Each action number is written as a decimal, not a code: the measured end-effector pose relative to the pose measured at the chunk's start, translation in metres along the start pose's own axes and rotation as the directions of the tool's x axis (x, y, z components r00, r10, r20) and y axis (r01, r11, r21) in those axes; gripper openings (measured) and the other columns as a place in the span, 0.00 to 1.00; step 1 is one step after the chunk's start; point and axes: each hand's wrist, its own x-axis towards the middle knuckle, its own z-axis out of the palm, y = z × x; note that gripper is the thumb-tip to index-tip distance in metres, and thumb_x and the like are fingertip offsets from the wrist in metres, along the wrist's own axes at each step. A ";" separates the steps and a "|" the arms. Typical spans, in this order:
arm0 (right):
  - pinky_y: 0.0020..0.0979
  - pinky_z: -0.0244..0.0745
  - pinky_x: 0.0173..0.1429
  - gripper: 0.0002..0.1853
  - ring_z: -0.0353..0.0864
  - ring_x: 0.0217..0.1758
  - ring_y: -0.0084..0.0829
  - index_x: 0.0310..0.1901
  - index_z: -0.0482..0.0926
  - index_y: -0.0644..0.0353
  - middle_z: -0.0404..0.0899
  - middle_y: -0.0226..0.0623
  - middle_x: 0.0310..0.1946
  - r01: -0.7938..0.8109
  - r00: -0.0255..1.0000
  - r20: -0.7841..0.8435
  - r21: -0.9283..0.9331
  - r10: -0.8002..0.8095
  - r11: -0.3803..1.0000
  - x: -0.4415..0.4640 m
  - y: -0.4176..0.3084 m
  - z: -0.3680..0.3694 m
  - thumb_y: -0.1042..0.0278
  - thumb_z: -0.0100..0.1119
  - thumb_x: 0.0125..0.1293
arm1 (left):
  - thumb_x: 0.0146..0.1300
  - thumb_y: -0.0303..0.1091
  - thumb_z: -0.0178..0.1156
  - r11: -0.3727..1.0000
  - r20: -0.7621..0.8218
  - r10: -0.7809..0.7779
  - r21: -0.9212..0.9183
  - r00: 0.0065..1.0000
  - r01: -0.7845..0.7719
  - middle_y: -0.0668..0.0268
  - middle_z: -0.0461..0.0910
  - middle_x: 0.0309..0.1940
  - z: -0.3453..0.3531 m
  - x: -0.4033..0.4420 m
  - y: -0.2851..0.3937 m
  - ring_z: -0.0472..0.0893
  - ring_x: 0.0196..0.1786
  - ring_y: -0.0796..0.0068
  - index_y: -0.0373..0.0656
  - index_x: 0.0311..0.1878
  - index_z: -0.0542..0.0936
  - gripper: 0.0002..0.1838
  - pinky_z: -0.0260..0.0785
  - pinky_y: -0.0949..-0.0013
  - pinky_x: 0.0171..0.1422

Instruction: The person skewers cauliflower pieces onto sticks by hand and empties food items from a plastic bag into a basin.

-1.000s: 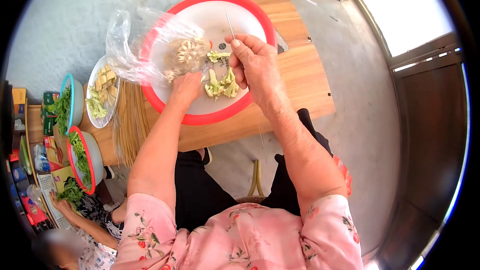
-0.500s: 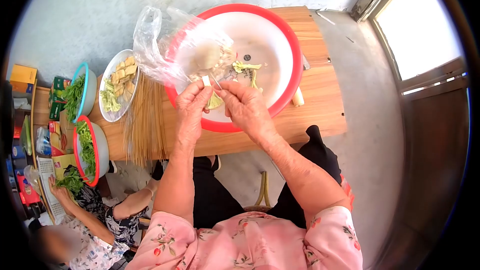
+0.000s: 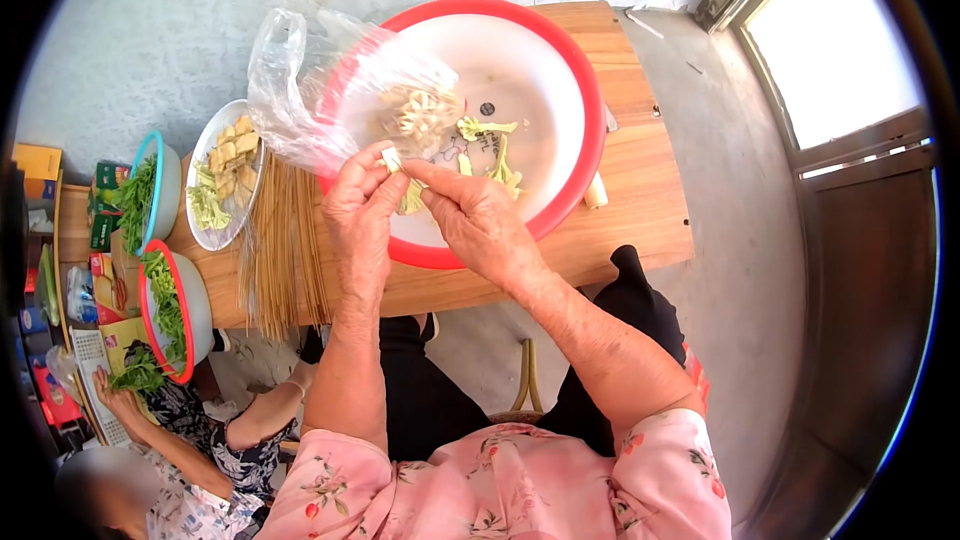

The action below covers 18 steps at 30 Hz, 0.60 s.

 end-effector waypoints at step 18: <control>0.25 0.71 0.48 0.16 0.77 0.42 0.20 0.56 0.73 0.63 0.82 0.40 0.40 -0.051 0.997 0.065 0.066 0.047 0.997 0.002 0.004 0.000 0.73 0.48 0.68 | 0.57 0.19 0.61 0.995 -0.017 0.014 0.096 1.000 -0.012 0.66 0.82 0.37 -0.003 0.000 0.001 0.75 0.37 0.87 0.38 0.54 0.77 0.19 0.68 0.82 0.41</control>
